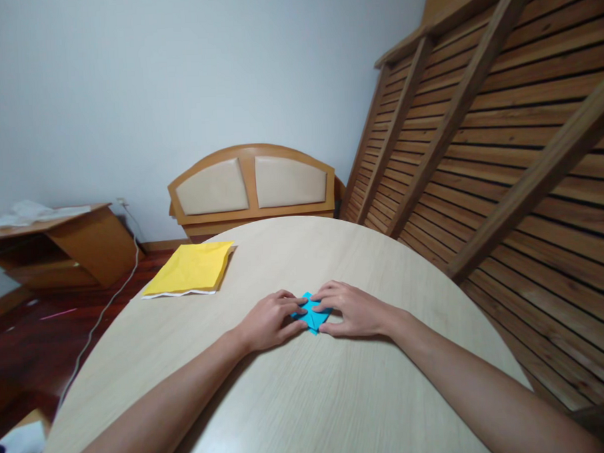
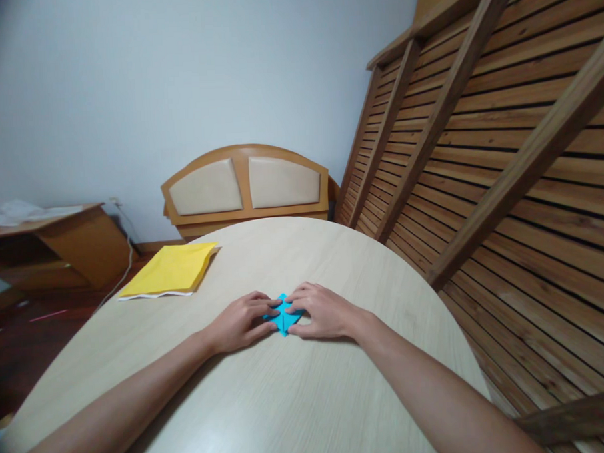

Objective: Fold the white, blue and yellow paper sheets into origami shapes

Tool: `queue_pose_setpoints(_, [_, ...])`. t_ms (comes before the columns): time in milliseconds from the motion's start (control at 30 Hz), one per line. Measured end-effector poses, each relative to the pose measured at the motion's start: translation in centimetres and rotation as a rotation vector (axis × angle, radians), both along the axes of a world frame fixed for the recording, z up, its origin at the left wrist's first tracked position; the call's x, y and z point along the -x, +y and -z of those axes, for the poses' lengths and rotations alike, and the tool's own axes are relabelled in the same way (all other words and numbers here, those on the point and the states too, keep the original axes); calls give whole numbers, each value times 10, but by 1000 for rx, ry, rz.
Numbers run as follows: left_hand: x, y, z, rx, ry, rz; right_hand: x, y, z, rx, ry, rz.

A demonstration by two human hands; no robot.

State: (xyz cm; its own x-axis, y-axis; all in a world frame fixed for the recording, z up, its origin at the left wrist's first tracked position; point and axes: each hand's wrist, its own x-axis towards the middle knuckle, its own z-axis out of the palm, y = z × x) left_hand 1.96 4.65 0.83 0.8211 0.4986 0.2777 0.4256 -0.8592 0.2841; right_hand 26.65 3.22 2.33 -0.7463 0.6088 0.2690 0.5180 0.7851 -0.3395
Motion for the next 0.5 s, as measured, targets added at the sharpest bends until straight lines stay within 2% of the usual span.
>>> queue_pose_setpoints(300, [-1, -1, -1, 6, -2, -4, 1, -2, -2, -44, -67, -45])
queue_pose_setpoints(500, [-2, -1, -3, -14, -1, -11, 2, -3, 4, -74, -113, -12])
